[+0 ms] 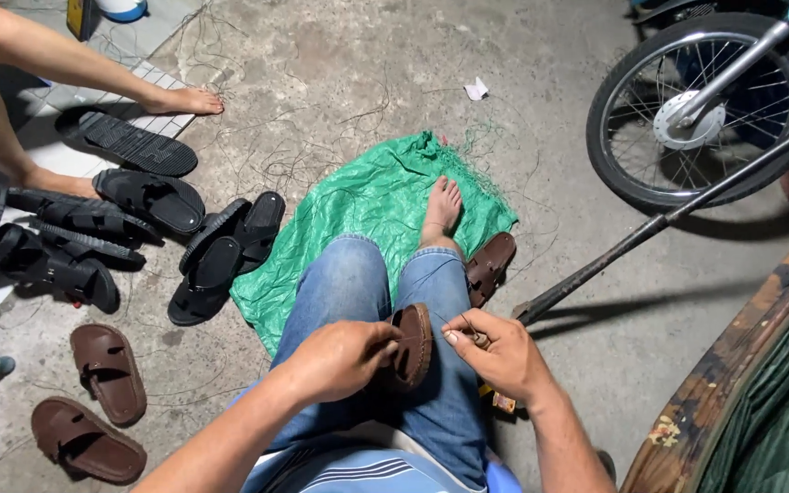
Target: Hand-stitching the upper part of a leather sandal to its sole using a needle and thread.
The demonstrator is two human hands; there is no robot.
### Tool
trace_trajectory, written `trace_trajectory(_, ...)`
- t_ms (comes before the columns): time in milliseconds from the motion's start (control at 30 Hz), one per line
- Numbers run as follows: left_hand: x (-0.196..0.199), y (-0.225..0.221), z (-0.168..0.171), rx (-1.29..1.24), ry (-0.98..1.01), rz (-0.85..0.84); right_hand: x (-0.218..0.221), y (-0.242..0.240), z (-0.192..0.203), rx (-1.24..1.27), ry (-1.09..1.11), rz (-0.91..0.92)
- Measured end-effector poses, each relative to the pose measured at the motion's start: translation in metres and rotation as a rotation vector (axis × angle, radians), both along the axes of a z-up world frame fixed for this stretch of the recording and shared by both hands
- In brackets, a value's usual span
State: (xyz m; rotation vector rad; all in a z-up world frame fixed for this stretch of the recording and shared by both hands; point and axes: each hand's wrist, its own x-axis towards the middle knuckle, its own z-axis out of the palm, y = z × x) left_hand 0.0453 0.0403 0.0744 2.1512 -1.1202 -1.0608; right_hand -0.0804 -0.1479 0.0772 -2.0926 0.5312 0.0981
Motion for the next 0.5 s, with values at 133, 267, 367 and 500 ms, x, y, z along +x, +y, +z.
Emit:
trace_trajectory(133,0.000,0.007,0.002,0.121,-0.029,-0.046,-0.005,0.001,-0.009,-0.003,-0.088,0.039)
trace_trajectory(267,0.007,0.018,0.021,-0.559,0.519,-0.128,-0.008,-0.004,-0.033,0.192,-0.078,-0.055)
trace_trajectory(367,0.002,0.020,0.040,-0.757,1.034,-0.049,-0.020,-0.004,-0.054,0.298,-0.092,-0.096)
trace_trajectory(500,-0.005,0.017,0.072,-0.184,0.356,0.172,-0.026,-0.021,-0.086,0.165,0.140,-0.057)
